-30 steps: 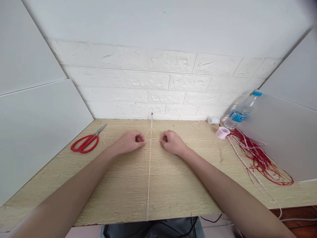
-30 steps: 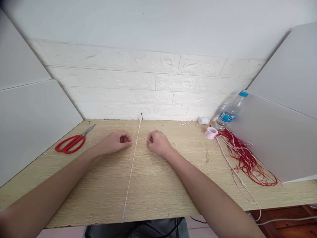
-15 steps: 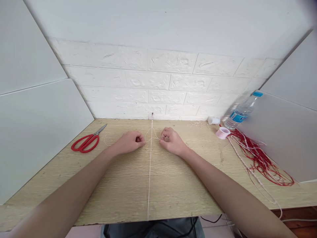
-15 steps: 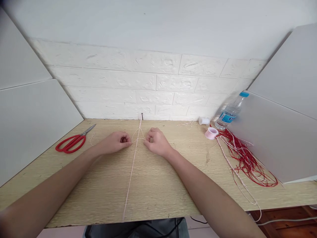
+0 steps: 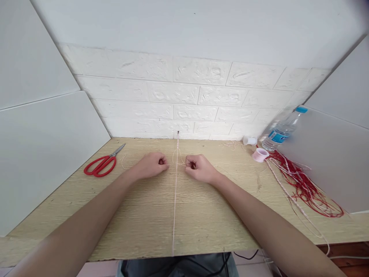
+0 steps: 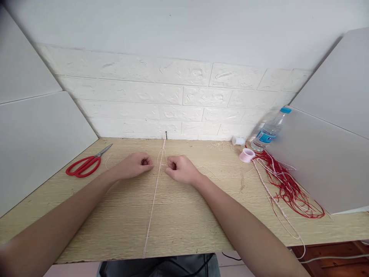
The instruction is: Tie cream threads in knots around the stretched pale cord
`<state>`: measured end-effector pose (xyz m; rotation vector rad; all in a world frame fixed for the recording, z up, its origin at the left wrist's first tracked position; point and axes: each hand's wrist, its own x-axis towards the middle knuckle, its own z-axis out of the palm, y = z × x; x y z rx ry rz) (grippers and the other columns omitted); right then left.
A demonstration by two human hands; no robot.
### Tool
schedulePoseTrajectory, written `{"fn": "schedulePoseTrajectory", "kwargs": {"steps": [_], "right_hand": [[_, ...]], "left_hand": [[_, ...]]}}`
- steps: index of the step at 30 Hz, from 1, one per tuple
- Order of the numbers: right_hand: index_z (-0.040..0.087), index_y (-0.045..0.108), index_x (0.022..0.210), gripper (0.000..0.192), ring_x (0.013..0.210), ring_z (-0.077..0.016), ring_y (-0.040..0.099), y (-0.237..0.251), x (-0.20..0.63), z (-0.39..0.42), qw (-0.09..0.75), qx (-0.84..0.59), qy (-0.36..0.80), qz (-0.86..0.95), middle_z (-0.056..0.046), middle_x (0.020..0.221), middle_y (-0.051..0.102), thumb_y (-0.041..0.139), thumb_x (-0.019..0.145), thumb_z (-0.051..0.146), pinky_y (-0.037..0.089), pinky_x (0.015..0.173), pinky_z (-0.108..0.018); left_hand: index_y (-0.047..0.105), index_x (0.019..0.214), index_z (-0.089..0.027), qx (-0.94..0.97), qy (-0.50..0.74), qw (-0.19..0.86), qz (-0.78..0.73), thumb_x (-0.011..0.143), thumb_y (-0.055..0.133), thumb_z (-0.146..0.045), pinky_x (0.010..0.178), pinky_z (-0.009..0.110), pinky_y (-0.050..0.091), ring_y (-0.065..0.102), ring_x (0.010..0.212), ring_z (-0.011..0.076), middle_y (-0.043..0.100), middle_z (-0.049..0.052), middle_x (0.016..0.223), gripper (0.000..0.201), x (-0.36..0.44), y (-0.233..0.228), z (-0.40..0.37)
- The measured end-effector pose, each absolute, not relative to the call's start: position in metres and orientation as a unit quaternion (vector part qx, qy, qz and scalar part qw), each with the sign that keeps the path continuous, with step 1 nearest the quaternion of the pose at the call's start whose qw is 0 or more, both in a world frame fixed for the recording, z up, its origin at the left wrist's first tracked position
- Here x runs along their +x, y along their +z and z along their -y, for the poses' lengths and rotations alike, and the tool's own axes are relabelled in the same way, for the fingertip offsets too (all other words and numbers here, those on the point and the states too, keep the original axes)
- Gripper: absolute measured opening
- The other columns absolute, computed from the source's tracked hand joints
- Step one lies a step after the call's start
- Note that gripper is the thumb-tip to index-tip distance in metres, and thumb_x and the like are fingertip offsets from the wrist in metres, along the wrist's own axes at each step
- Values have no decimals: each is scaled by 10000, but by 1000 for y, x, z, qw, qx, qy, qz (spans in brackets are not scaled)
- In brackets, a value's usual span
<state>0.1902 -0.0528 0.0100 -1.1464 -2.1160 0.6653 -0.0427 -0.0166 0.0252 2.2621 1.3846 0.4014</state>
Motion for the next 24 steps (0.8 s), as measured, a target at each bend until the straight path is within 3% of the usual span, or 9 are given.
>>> {"fn": "schedulePoseTrajectory", "kwargs": {"steps": [7,11,13,19,24], "right_hand": [[195,407,631,152,551,-101,414,9,192,48,252,-477,217,814,40,587,482,504,747,206,265,522,-231],[201,505,798,43,572,-113,470,6,191,47,246,-492,213,808,34,636,559,519,800,242,279,534,-228],[206,530,889,104,557,-120,474,4,191,47,239,-503,213,803,38,611,557,523,838,296,277,533,-231],[216,583,925,126,583,-119,506,3,189,47,216,-504,197,813,25,655,607,538,873,321,266,540,-234],[220,595,882,87,577,-112,500,3,188,47,213,-499,181,820,30,665,615,540,875,288,259,534,-236]], "left_hand": [[585,641,-205,831,120,222,-496,693,518,-302,575,284,355,549,651,174,644,13,714,129,-45,28,16],[540,607,-203,844,110,207,-483,674,517,-275,554,286,336,516,608,166,609,10,664,101,-49,29,15],[558,647,-205,845,117,216,-475,685,531,-282,561,280,344,517,617,162,610,6,679,90,-49,29,15],[635,922,-217,821,166,276,-472,773,549,-501,568,277,372,512,622,160,599,6,700,332,-39,28,21],[637,785,-209,811,177,293,-474,819,483,-539,585,280,368,498,640,155,591,7,698,366,-33,29,25]]}}
